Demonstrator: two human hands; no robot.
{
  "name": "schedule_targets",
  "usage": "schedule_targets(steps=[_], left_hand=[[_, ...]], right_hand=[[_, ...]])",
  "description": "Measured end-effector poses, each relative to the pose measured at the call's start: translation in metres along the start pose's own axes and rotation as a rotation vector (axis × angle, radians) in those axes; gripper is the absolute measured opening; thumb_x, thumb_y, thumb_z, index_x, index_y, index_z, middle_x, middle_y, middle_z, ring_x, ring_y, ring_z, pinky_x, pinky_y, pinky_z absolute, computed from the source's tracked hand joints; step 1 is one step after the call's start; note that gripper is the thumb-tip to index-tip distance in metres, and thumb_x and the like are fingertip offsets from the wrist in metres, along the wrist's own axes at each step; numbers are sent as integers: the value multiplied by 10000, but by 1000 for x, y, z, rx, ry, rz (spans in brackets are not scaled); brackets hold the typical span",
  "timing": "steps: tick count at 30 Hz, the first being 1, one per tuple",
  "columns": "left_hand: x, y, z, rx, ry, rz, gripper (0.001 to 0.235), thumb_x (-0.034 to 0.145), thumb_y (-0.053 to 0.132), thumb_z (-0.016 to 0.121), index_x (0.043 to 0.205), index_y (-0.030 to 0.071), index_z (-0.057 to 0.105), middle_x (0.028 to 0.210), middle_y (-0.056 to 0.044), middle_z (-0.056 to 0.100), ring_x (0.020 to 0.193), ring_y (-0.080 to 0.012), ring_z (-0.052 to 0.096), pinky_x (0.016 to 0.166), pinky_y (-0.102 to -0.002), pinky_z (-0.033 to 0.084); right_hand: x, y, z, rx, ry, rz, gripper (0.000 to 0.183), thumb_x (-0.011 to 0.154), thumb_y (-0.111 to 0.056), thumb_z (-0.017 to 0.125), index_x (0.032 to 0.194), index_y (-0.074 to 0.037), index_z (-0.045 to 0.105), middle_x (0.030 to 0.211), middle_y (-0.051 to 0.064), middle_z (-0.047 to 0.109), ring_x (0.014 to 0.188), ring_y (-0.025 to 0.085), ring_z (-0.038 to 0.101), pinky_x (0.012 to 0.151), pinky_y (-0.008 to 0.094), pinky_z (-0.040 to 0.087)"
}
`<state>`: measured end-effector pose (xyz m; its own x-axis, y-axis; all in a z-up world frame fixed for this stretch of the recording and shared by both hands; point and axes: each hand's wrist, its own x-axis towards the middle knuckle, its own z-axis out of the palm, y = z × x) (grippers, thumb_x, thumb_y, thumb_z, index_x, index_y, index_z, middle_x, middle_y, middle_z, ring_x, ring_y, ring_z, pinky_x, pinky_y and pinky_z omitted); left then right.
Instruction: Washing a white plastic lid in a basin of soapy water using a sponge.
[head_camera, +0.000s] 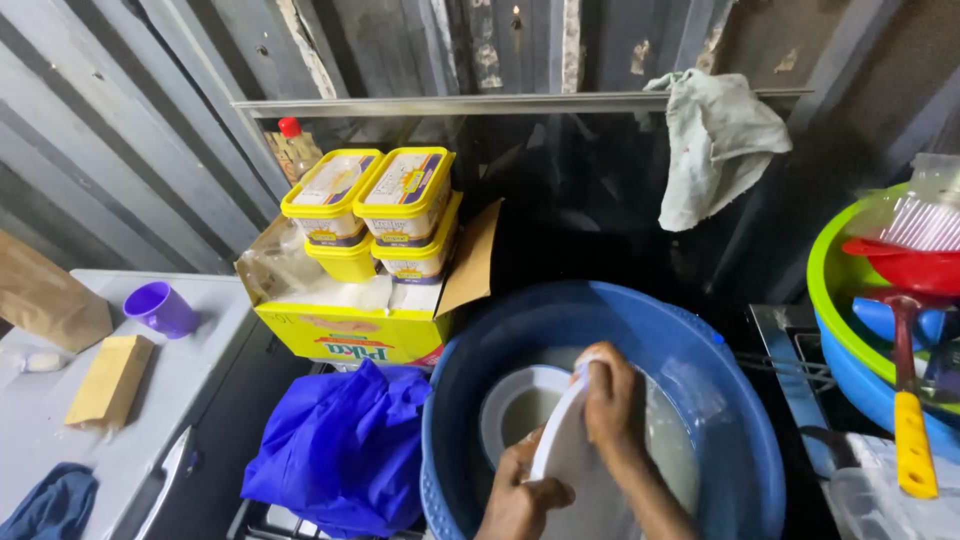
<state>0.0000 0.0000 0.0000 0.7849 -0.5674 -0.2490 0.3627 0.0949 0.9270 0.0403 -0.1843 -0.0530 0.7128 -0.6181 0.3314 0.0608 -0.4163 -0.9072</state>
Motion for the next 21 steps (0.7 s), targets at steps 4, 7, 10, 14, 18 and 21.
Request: schedule_targets(steps=[4, 7, 10, 14, 18, 21], left_hand=[[13, -23, -5, 42, 92, 113, 270, 672, 0, 740, 933, 70, 747, 821, 8, 650, 763, -112, 543, 644, -297, 448], [3, -19, -1, 55, 51, 73, 808, 502, 92, 715, 1290, 37, 887, 775, -9, 674, 693, -139, 541, 639, -295, 399], [-12, -40, -2, -224, 355, -192, 1055, 525, -39, 732, 1572, 82, 778, 1313, -205, 881, 1175, -284, 789, 1006, -357, 584], [8, -18, -13, 138, 183, -14, 785, 633, 192, 852, 1418, 167, 839, 1280, 8, 731, 1126, -132, 678, 970, -271, 516], [16, -4, -5, 99, 27, 61, 378, 627, 67, 762, 1004, 87, 750, 842, -7, 659, 760, -136, 532, 699, -312, 404], [9, -4, -6, 92, 55, 69, 372, 540, 89, 745, 907, 29, 761, 814, -60, 659, 728, -196, 563, 676, -373, 435]], right_hand=[[-30, -13, 14, -69, -112, -524, 396, 976, -183, 548, 1105, 107, 785, 1172, 292, 775, 1197, 447, 677, 1212, 559, 488], [7, 14, 1, 46, -15, -292, 228, 907, -146, 481, 792, -110, 675, 864, 79, 750, 847, 282, 717, 877, 412, 530], [20, 77, -19, 72, 70, 242, 294, 913, -218, 503, 859, -61, 747, 879, 80, 770, 873, 245, 688, 857, 383, 513], [32, 36, -9, 12, 10, 31, 270, 941, -155, 493, 864, -70, 738, 834, 69, 755, 837, 236, 688, 830, 384, 528], [-16, -30, 3, -28, -77, -447, 266, 936, -226, 511, 949, -71, 727, 996, 115, 782, 982, 330, 698, 961, 454, 528], [-24, -35, 1, 68, -83, -550, 237, 1005, -150, 490, 958, -26, 687, 961, 172, 668, 941, 338, 633, 885, 473, 512]])
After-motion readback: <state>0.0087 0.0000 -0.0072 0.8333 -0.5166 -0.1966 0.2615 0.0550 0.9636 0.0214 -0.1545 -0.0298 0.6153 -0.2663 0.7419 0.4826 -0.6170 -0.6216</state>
